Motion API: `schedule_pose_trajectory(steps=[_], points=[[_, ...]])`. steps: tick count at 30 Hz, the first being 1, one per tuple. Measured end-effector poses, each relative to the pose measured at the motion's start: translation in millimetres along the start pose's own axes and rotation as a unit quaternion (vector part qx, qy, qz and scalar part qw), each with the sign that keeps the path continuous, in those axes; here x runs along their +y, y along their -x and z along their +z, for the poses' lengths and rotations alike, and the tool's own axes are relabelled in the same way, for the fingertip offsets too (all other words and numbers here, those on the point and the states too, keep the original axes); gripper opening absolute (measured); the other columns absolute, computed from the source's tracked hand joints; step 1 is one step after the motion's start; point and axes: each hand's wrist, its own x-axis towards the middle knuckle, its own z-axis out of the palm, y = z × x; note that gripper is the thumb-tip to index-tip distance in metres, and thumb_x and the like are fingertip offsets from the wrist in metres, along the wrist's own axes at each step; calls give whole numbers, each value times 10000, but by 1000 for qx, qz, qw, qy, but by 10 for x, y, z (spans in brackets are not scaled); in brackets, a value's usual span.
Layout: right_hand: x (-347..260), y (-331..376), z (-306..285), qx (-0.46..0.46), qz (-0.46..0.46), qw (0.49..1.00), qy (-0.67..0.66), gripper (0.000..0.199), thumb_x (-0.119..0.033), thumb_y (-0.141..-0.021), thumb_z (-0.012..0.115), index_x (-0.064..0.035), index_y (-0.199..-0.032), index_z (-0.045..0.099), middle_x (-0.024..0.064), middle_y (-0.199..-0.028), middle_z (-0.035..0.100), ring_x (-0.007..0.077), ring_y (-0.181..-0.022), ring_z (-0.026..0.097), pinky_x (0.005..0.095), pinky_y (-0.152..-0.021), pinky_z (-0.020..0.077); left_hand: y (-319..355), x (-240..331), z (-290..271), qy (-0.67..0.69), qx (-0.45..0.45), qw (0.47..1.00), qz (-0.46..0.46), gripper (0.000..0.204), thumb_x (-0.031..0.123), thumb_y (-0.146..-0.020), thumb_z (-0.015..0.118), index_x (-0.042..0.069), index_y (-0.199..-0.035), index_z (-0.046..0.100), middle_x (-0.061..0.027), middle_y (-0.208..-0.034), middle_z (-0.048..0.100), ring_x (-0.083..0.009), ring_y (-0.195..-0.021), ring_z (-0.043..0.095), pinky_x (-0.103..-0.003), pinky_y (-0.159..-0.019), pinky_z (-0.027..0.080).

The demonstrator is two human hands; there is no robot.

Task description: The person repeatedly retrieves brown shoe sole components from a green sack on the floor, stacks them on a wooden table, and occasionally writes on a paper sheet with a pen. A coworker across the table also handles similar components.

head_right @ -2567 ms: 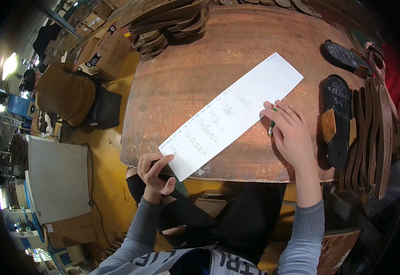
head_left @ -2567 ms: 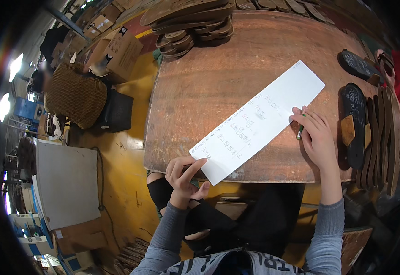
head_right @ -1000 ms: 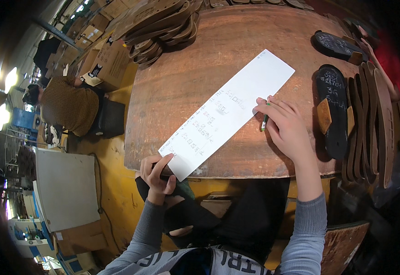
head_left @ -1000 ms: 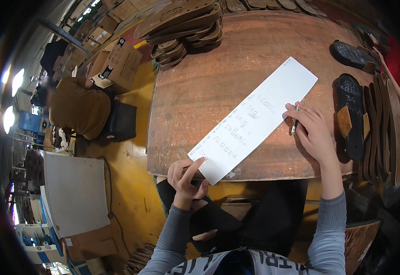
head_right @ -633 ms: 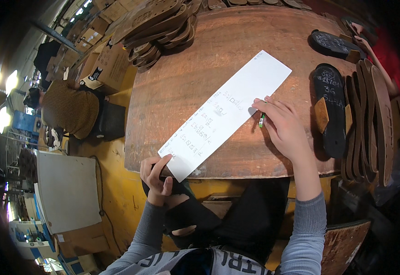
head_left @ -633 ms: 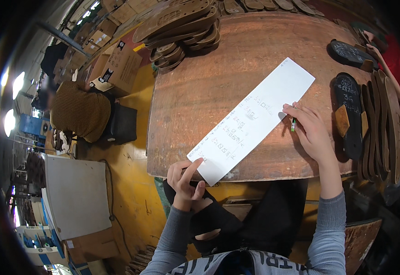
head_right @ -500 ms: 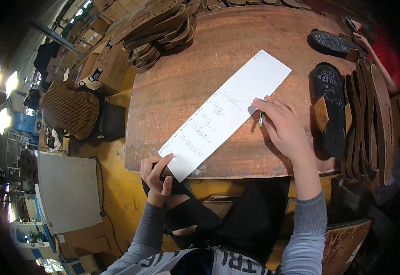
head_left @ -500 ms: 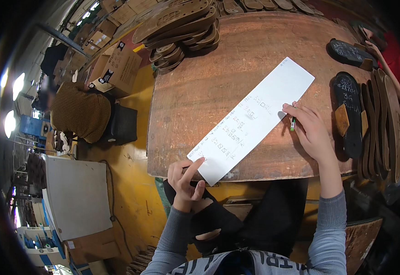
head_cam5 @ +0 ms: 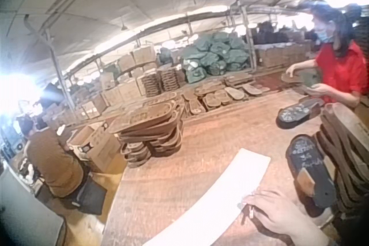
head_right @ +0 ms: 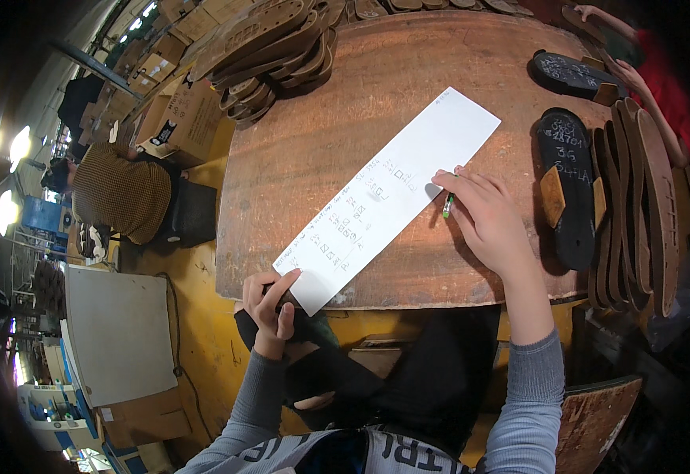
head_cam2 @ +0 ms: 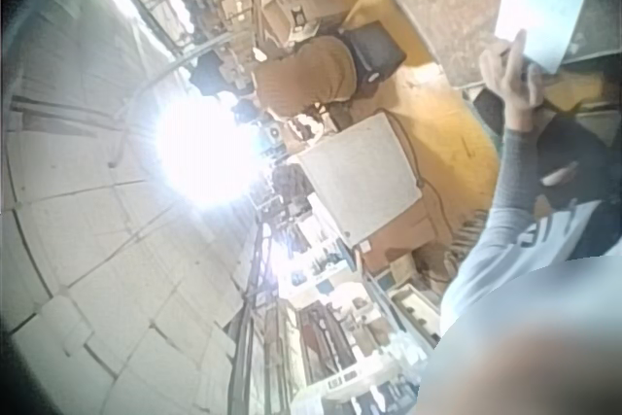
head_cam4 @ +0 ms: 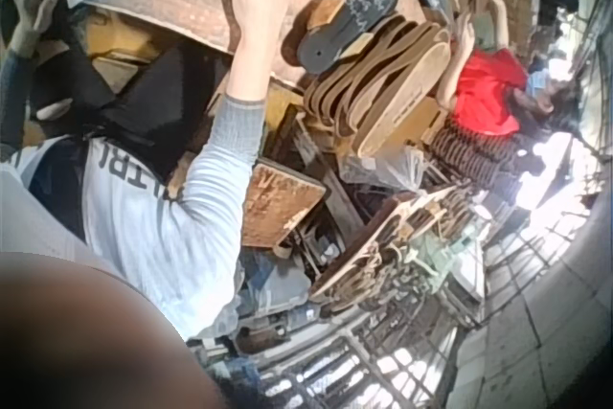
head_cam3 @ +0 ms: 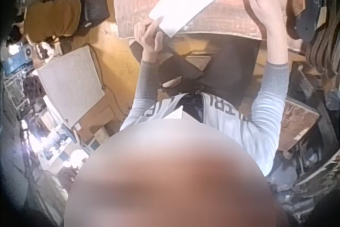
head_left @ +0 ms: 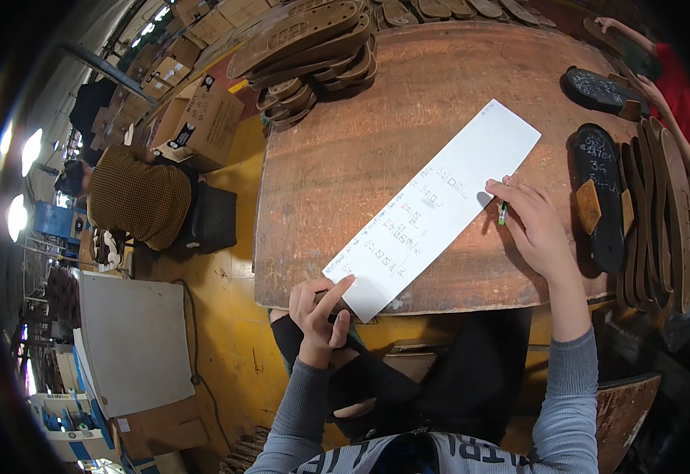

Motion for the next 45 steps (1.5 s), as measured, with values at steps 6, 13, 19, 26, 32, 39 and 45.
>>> schedule_pose_trajectory(steps=[6,13,19,26,32,39,45], points=[[7,0,-7,-9,3,1000,-1,416,13,-884,531,-100,-1279,598,120,-1262,636,310,-1232,555,427,-1073,355,3,-6,5,-5,3,1000,3,460,452,-898,489,113,-1061,754,-62,-847,588,-238,-748,546,-354,-713,414],[3,2,-10,-14,8,1000,0,430,17,-871,534,-105,-1279,596,119,-1273,632,313,-1250,544,437,-1089,344,4,-25,24,1,19,1000,18,457,469,-848,535,103,-1032,736,-72,-831,585,-247,-736,563,-358,-704,417],[10,3,-12,-23,12,1000,-3,447,21,-859,534,-110,-1283,592,106,-1298,624,312,-1285,522,447,-1098,336,10,-31,28,-1,19,1000,20,468,476,-830,547,95,-1027,734,-76,-838,592,-249,-738,562,-360,-707,419],[17,10,4,-20,8,1000,8,452,31,-856,531,-110,-1282,591,94,-1301,626,311,-1292,518,444,-1095,342,8,-13,7,10,12,1000,9,551,553,-876,488,83,-1019,738,-88,-851,597,-259,-765,559,-361,-725,420],[17,7,10,-11,1,1000,12,448,48,-843,524,-101,-1258,606,85,-1301,629,307,-1262,538,433,-1076,357,-3,-2,3,16,14,1000,7,598,585,-890,452,78,-1018,741,-97,-857,600,-269,-774,562,-365,-732,423],[29,3,39,-5,-25,999,39,385,10,-842,572,-122,-1201,609,62,-1308,628,277,-1262,543,430,-1068,368,-7,-1,2,29,15,999,6,634,600,-900,424,63,-1007,743,-108,-854,603,-279,-780,567,-372,-736,429],[36,10,52,3,-25,999,41,382,36,-844,538,-95,-1192,626,61,-1305,633,291,-1254,546,424,-1061,367,-4,7,-1,23,9,1000,-3,648,608,-907,417,56,-1001,744,-112,-850,604,-280,-777,566,-371,-732,428]])
